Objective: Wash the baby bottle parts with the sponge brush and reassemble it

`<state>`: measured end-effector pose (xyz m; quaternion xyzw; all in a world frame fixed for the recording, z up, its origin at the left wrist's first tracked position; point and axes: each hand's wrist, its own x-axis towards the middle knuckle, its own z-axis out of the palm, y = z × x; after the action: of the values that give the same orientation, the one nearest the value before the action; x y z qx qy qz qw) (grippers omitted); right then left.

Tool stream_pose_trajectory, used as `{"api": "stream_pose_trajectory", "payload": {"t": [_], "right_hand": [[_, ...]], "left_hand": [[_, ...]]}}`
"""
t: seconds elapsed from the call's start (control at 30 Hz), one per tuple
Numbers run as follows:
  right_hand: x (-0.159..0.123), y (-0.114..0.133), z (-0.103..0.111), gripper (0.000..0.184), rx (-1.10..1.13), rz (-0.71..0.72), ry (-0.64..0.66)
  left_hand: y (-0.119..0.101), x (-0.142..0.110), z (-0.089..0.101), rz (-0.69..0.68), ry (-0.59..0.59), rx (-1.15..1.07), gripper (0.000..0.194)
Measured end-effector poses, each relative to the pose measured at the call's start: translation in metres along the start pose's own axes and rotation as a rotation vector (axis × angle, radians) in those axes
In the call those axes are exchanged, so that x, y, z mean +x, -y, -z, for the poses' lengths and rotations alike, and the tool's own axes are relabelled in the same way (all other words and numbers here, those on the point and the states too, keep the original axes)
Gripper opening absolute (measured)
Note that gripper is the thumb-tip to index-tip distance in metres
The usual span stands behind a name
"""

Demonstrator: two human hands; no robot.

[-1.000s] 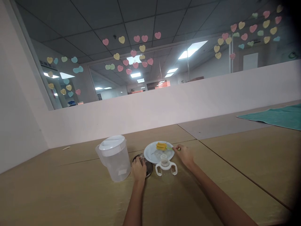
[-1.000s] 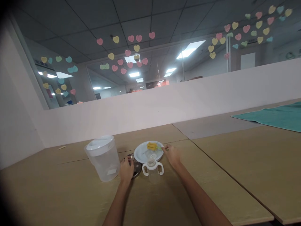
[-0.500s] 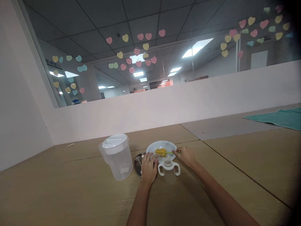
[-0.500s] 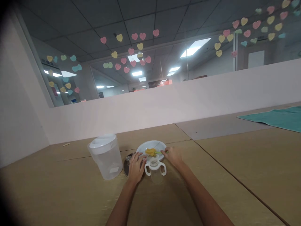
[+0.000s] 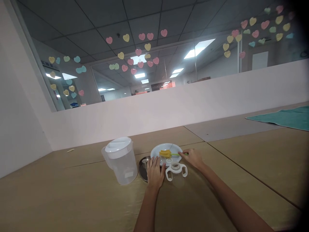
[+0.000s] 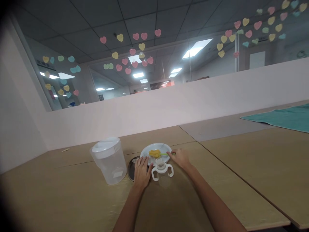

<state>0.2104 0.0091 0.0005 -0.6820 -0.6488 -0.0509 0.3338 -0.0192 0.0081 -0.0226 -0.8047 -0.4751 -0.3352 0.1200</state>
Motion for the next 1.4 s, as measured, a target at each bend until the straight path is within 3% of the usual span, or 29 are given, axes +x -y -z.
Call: {"api": "stream_pose_trajectory", "payload": {"t": [0.23, 0.37, 0.5, 0.63, 0.73, 0.8, 0.9, 0.97, 1.03, 1.13, 1.27, 1.4], "right_hand": [[0.001, 0.0, 0.007, 0.052, 0.041, -0.135, -0.144], [-0.002, 0.003, 0.013, 0.058, 0.216, -0.165, -0.241], [-0.005, 0.005, 0.006, 0.058, 0.12, 0.008, -0.408], [-0.007, 0.002, -0.003, 0.05, -0.001, 0.305, -0.597], [-0.008, 0.001, -0.006, 0.044, 0.059, 0.387, -0.719], [-0.01, 0.001, -0.007, 0.042, 0.126, 0.391, -0.782], [-0.013, 0.001, -0.006, 0.04, 0.174, 0.4, -0.83], [-0.015, 0.001, -0.004, 0.039, 0.149, 0.416, -0.848], [-0.015, -0.002, -0.002, 0.039, 0.064, 0.436, -0.844], [-0.016, -0.008, -0.005, 0.041, -0.085, 0.399, -0.764], [-0.018, -0.019, -0.019, 0.044, -0.095, 0.168, -0.6], [-0.018, -0.032, -0.03, 0.044, -0.043, -0.187, -0.436]], "left_hand": [[0.0, 0.007, 0.005, 0.179, -0.151, -0.157, 0.045], [0.004, 0.014, 0.016, 0.251, -0.132, -0.252, 0.038], [0.013, 0.024, 0.029, 0.235, -0.066, -0.323, 0.038], [0.017, 0.04, 0.043, 0.069, 0.042, -0.444, 0.045], [0.012, 0.056, 0.049, -0.015, 0.139, -0.646, 0.046], [0.003, 0.068, 0.048, 0.007, 0.191, -0.841, 0.045], [-0.01, 0.083, 0.041, 0.15, 0.266, -1.068, 0.043], [-0.014, 0.089, 0.039, 0.232, 0.35, -1.068, 0.048], [-0.01, 0.09, 0.042, 0.221, 0.398, -0.95, 0.048], [0.008, 0.083, 0.054, 0.109, 0.247, -0.655, 0.042], [0.035, 0.059, 0.056, 0.17, 0.04, -0.402, 0.044], [0.045, 0.033, 0.033, 0.283, -0.043, -0.36, 0.045]]}}
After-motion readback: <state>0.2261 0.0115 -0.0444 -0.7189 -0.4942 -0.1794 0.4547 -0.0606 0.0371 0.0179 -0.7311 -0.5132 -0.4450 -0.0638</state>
